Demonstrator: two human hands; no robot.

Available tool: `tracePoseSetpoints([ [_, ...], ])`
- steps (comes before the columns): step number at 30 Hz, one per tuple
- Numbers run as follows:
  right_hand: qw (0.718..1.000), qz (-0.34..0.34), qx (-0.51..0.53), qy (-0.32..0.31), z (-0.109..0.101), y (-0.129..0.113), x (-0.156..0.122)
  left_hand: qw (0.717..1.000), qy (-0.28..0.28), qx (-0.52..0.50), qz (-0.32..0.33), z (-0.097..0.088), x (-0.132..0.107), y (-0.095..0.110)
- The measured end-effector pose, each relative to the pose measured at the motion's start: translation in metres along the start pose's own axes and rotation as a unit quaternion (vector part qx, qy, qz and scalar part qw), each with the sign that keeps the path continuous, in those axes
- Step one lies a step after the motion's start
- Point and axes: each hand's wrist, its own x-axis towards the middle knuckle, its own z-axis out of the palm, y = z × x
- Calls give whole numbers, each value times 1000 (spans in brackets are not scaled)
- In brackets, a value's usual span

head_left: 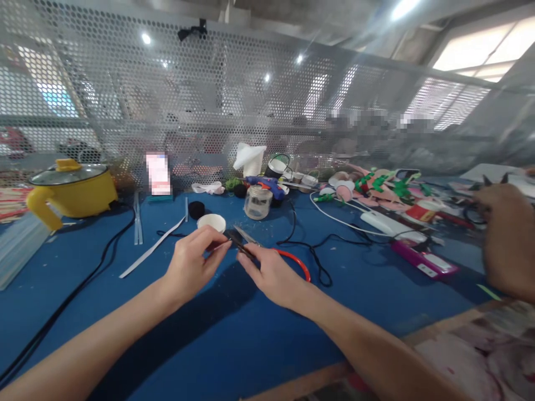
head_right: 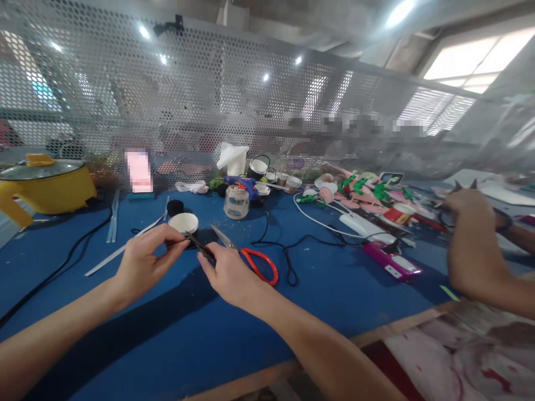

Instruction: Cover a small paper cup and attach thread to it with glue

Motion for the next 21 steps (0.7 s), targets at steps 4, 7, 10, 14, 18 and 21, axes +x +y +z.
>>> tracePoseSetpoints([
  [4,996,-43,-51,60,3,5,2,866,-83,-370,-326,3,1,10],
  [7,990,-74,-70,98,3,8,3,744,-115,-518,-406,4,2,14],
  [10,993,-57,-45,90,-1,6,4,794,-137,-452,-383,1,3,15],
  [14,998,25,9,61,-10,-1,6,980,-94,-75,-158,-7,3,13],
  [18,998,40,49,32,-13,-6,3,959,29,197,200,-10,4,5],
  [21,998,20,59,1,-10,-8,0,926,35,236,293,-9,4,1],
])
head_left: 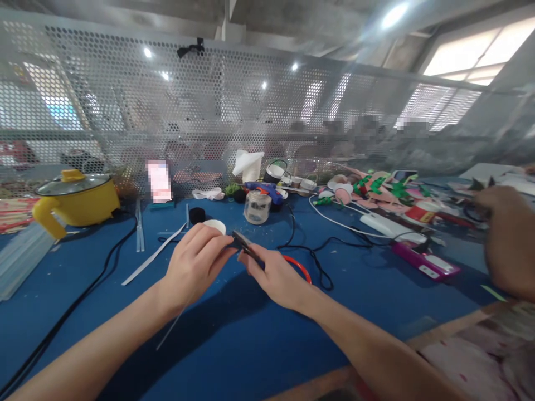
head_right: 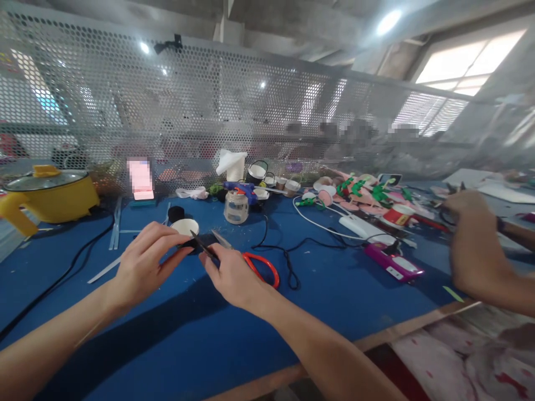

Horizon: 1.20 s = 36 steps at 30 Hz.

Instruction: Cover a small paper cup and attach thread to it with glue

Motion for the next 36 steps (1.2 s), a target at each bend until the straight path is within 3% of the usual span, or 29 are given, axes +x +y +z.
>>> tracePoseSetpoints([
  [7,1000,-7,-7,-21,7,0,-3,998,5,59,23,-4,2,-2],
  [18,1000,8,-21,-16,7,0,-1,999,-4,38,38,1,-2,-6],
  [20,999,4,-30,-12,8,1,-1,1000,-2,4,7,2,-3,-4],
  [22,999,-7,-43,5,10,1,-1,993,-7,-79,-86,2,-2,-1],
  [23,998,-15,-50,19,11,2,0,977,-12,-142,-161,2,-1,1],
  [24,997,-25,-58,36,12,3,0,943,-25,-217,-251,2,0,4],
  [25,996,-34,-68,53,13,4,0,889,-39,-300,-345,2,2,6],
  [27,991,-52,-90,87,14,7,1,739,-71,-462,-485,2,5,10],
  [29,985,-67,-111,110,14,10,1,606,-91,-571,-546,2,8,12],
  [30,984,-71,-115,114,13,11,2,573,-95,-594,-556,3,8,12],
  [31,985,-66,-111,111,12,11,3,569,-96,-596,-559,3,8,12],
  [32,989,-53,-100,100,10,10,3,591,-96,-576,-556,3,8,12],
  [33,992,-31,-86,85,8,10,4,637,-100,-535,-546,3,7,12],
  [35,996,21,-57,59,3,8,6,771,-115,-405,-477,2,4,11],
  [36,997,42,-47,53,0,7,7,843,-116,-324,-412,2,3,10],
])
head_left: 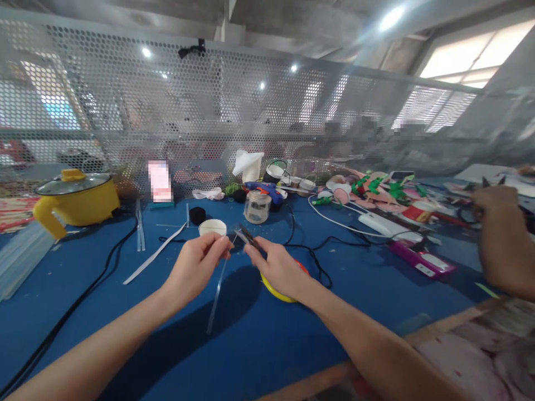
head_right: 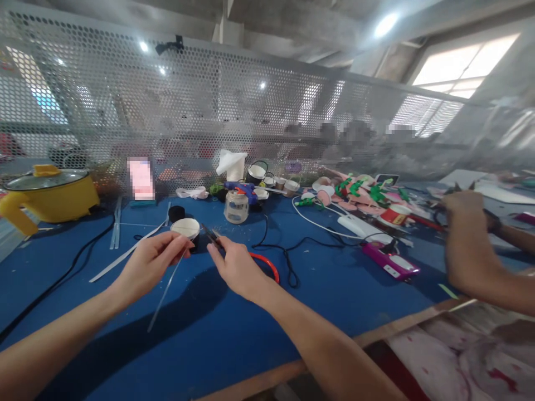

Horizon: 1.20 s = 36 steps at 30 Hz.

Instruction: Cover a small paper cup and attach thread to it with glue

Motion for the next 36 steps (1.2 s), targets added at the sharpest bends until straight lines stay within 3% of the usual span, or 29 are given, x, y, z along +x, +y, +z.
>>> tracePoseSetpoints([
  [1,1000,15,4,-1,-2,-1,1,991,21,99,87,-1,0,-2],
  [2,1000,23,8,-2,-3,-1,1,964,51,184,185,-3,-1,-3],
  [4,1000,24,18,-10,-4,-3,0,883,107,312,334,-6,1,-6],
  [6,999,13,24,-29,-3,-4,-2,816,135,392,403,-8,3,-8],
  [9,999,-7,6,-43,2,-7,-6,781,135,428,434,-9,6,-8],
  [11,999,-13,-8,-40,4,-7,-8,797,129,400,434,-8,7,-8],
  [13,999,-23,-14,-31,7,-6,-8,853,126,321,391,-5,6,-7],
  [14,999,-31,-18,-20,8,-5,-7,898,122,258,336,-3,6,-6],
  [16,998,-49,-34,14,10,-2,-7,981,92,75,153,1,5,-3],
  [17,997,-56,-45,33,11,0,-6,996,63,-33,45,3,4,-1],
  [19,993,-70,-65,67,12,3,-5,964,-5,-234,-129,6,4,3],
  [21,990,-79,-75,84,13,4,-5,910,-45,-358,-204,7,5,4],
  [22,991,-80,-74,83,13,4,-5,897,-46,-384,-213,7,5,4],
  [24,993,-73,-65,63,12,1,-5,902,-24,-382,-199,6,6,1],
  [28,998,-53,-35,7,9,-5,-6,947,27,-289,-135,5,7,-4],
  [32,999,-30,3,-14,6,-5,-6,988,30,-136,-65,4,6,-4],
  [34,1000,-19,15,-8,4,-4,-5,999,32,11,23,2,4,-4],
  [36,1000,-4,17,-1,3,-4,-4,969,65,168,172,-1,2,-6],
])
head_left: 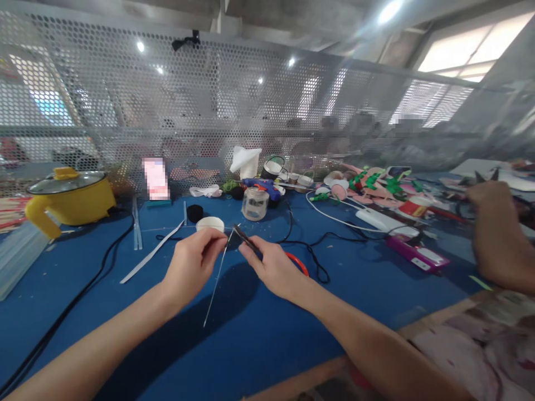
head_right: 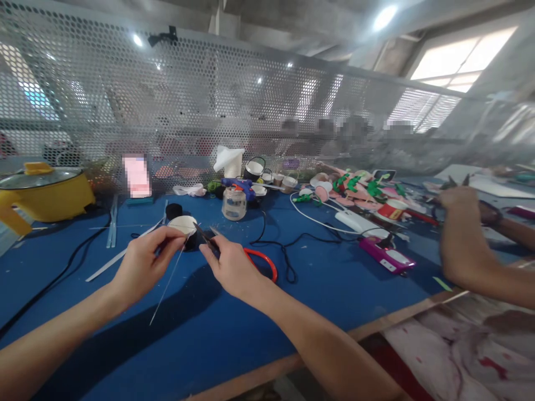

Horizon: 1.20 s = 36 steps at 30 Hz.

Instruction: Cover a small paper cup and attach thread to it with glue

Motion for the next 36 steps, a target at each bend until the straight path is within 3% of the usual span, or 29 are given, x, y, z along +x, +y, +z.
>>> tracePoseSetpoints([
  [2,1000,18,-3,-7,-1,0,0,977,54,127,161,-2,-2,-3],
  [4,999,24,-2,-25,1,-1,-1,937,82,223,257,-4,-2,-7],
  [7,999,8,4,-49,4,0,-3,905,87,299,289,-5,-1,-9],
  [10,998,2,1,-57,8,3,-5,919,89,280,264,-4,0,-8],
  [12,999,-2,-11,-44,10,5,-5,958,84,191,198,-3,1,-6],
  [14,999,-16,-23,-21,11,6,-5,997,62,23,47,-1,2,-3],
  [15,999,-28,-27,-7,12,6,-5,994,39,-87,-55,0,3,-1],
  [16,999,-40,-32,9,12,6,-4,966,7,-202,-159,1,5,0],
  [18,997,-59,-42,38,13,6,-3,859,-56,-394,-321,2,7,3],
  [19,996,-63,-46,48,12,5,-3,809,-77,-455,-363,3,8,3],
  [20,996,-61,-45,52,11,4,-2,779,-88,-488,-383,3,8,3],
  [21,997,-54,-39,49,10,3,-2,773,-92,-494,-387,3,8,3],
  [22,998,-42,-28,39,8,2,-1,791,-96,-474,-376,3,7,2],
  [24,1000,-7,-10,20,4,1,1,875,-107,-356,-311,3,4,0],
  [26,1000,23,-7,13,0,1,2,969,-86,-166,-163,3,0,-1],
  [27,999,31,-10,13,-1,1,2,994,-55,-66,-62,2,-1,-1],
  [29,999,38,-6,2,-2,2,2,986,22,105,126,0,-2,-1],
  [31,999,35,1,-14,1,2,0,945,68,222,231,-1,-1,0],
  [33,1000,21,-4,-16,4,2,-2,919,80,285,260,-3,3,0],
  [36,1000,-3,-25,-3,9,1,-4,921,82,280,259,-2,6,-2],
])
